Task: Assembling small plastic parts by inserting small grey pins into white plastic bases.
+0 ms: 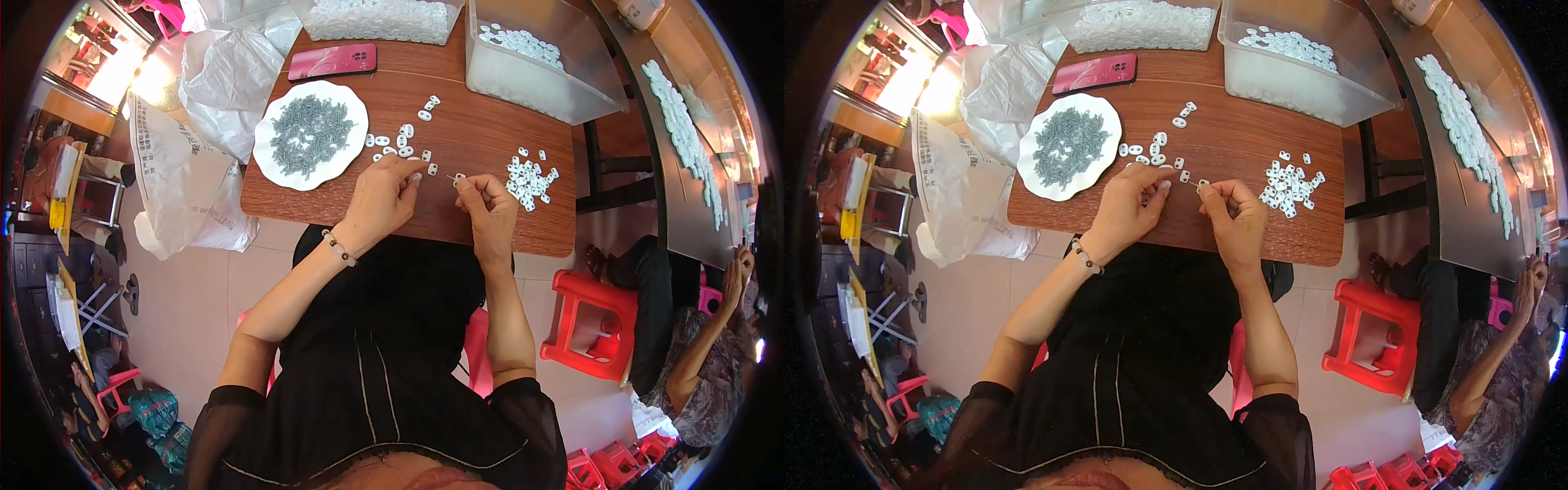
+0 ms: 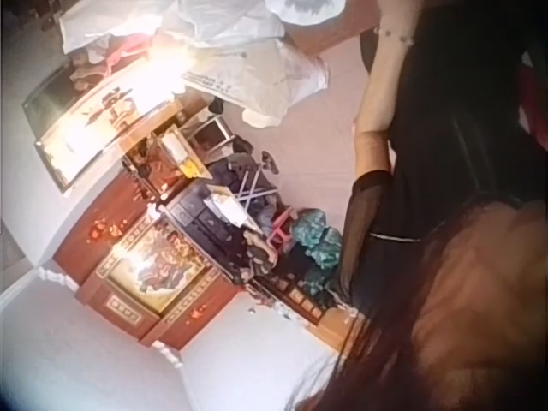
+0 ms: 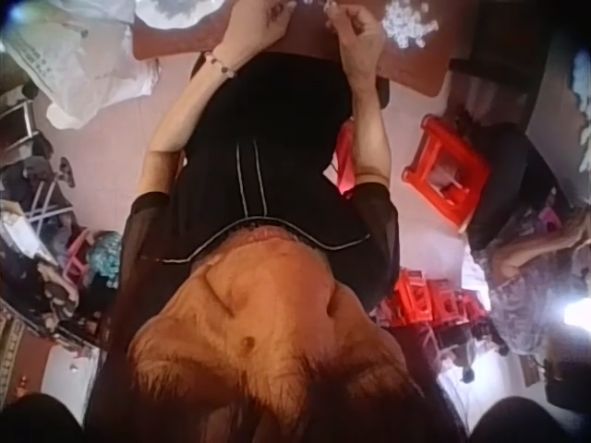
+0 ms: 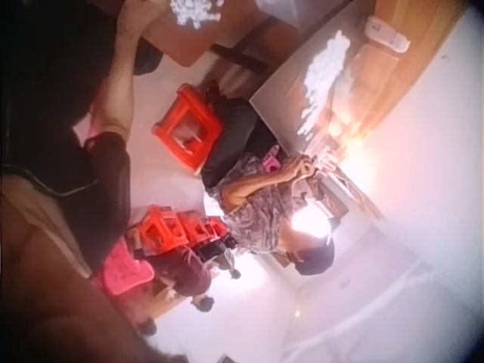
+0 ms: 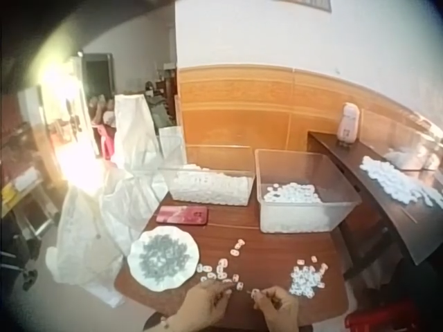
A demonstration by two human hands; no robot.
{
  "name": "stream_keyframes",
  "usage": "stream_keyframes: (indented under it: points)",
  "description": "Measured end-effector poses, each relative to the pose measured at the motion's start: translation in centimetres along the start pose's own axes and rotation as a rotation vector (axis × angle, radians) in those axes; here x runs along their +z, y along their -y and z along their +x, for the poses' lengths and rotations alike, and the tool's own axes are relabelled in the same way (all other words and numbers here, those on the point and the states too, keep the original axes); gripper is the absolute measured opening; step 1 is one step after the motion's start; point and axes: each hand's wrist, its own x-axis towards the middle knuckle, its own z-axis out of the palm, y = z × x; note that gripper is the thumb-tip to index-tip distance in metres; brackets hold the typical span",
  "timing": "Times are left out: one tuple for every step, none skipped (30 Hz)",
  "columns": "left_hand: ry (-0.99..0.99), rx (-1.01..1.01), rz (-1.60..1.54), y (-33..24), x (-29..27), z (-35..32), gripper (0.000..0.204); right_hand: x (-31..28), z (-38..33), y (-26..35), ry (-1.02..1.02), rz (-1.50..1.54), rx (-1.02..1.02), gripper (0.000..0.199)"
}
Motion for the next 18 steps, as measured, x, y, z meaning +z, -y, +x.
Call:
stream_keyframes:
  points:
    - [-0.001,0.0,0.001,-0.2,-0.2,0.0,0.017,0.0,0.0,0.0,0.001,0.0,-0.001,0.012]
    - [0.017,-0.061,-0.051,-0.5,-0.4,0.1,0.019,0.0,0.0,-0.1,0.001,0.003,0.0,0.012]
    - [0.035,-0.122,-0.103,-0.6,-0.5,0.1,0.021,-0.1,0.0,-0.1,0.001,0.005,0.0,0.011]
    - [0.036,-0.121,-0.105,-0.6,-0.4,0.1,0.021,-0.1,-0.1,0.0,-0.001,0.003,0.0,0.011]
    - [0.026,-0.211,-0.199,-0.6,-0.5,0.1,0.019,0.1,-0.2,0.3,0.004,-0.005,0.015,0.012]
    - [0.016,-0.301,-0.293,-0.6,-0.6,0.1,0.018,0.2,-0.2,0.6,0.009,-0.014,0.03,0.012]
    - [0.015,-0.301,-0.292,-0.3,-0.7,0.0,0.018,0.2,-0.3,0.8,0.01,-0.014,0.03,0.012]
    - [0.034,-0.38,-0.462,0.0,-0.7,-0.1,0.018,0.3,-0.3,0.9,0.013,-0.011,0.033,0.013]
    - [0.052,-0.459,-0.632,0.2,-0.7,-0.2,0.019,0.3,-0.3,0.9,0.016,-0.009,0.036,0.013]
    - [0.051,-0.459,-0.631,0.3,-0.7,-0.3,0.019,0.4,-0.4,0.9,0.017,-0.009,0.036,0.013]
    - [0.08,-0.524,-0.746,-0.1,-1.0,-0.3,0.019,0.5,-0.5,0.8,0.023,0.029,0.038,0.014]
    - [0.108,-0.588,-0.862,-0.4,-1.1,-0.4,0.019,0.6,-0.6,0.8,0.03,0.067,0.039,0.014]
    - [0.107,-0.589,-0.861,-0.6,-1.1,-0.6,0.019,0.8,-0.7,0.8,0.03,0.068,0.04,0.014]
    - [0.12,-0.585,-0.89,-1.0,-0.9,-0.8,0.02,1.0,-0.9,0.9,0.055,0.106,0.051,0.014]
    - [0.132,-0.581,-0.918,-1.2,-0.8,-1.0,0.02,1.3,-1.1,1.0,0.081,0.145,0.063,0.014]
    - [0.131,-0.581,-0.919,-1.3,-0.6,-1.1,0.02,1.6,-1.3,1.0,0.081,0.144,0.063,0.014]
    - [0.169,-0.552,-0.876,-1.4,-0.4,-1.2,0.021,1.8,-1.4,1.0,0.099,0.204,0.083,0.013]
    - [0.207,-0.523,-0.833,-1.5,-0.3,-1.3,0.021,1.9,-1.5,1.0,0.117,0.264,0.104,0.013]
